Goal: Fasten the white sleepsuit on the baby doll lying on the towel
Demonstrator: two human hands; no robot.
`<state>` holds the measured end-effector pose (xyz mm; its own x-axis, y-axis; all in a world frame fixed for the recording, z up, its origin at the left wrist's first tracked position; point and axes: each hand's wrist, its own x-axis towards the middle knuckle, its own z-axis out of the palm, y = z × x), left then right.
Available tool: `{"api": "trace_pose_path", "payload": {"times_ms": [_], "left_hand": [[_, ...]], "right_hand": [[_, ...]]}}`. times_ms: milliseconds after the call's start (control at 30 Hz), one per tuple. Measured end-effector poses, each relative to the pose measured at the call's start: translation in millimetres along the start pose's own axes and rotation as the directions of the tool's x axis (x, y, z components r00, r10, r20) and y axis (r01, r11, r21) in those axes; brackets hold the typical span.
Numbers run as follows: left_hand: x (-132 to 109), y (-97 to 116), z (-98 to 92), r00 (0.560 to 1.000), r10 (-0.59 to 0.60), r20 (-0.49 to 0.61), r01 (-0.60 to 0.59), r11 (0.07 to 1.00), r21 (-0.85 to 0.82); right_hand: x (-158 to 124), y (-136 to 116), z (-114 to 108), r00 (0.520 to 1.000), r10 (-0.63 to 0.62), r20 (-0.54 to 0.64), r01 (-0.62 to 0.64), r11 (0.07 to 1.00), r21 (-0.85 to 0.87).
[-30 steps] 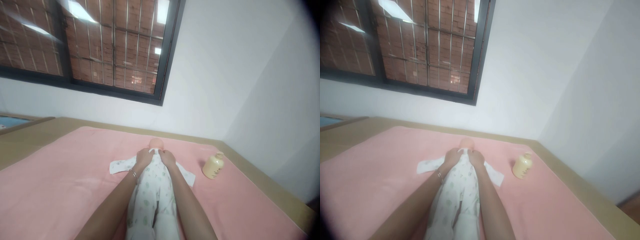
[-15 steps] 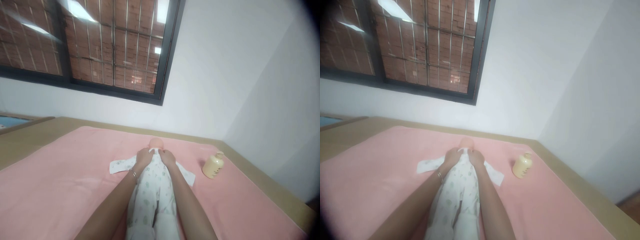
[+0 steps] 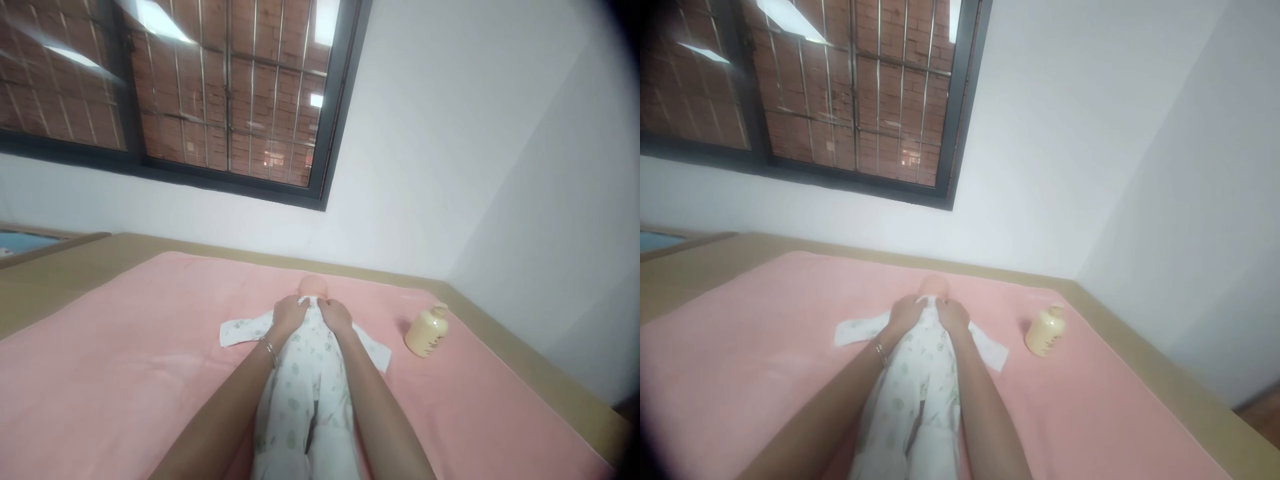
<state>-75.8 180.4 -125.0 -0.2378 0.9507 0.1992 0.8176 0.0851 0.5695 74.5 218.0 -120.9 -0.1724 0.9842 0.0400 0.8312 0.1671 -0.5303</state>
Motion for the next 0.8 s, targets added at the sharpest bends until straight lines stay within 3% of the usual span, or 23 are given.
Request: {"api": "trace_pose_path", "payload": {"times_ms": [800], "left_hand": [[-2.5,3.5,-4.0,1.0,-0.01,0.013,0.01,1.0,-0.005]], "right_hand": [[1.9,1.2,0.8,1.0,-0.005,-0.008,0.005,1.0,-0.002]]}}
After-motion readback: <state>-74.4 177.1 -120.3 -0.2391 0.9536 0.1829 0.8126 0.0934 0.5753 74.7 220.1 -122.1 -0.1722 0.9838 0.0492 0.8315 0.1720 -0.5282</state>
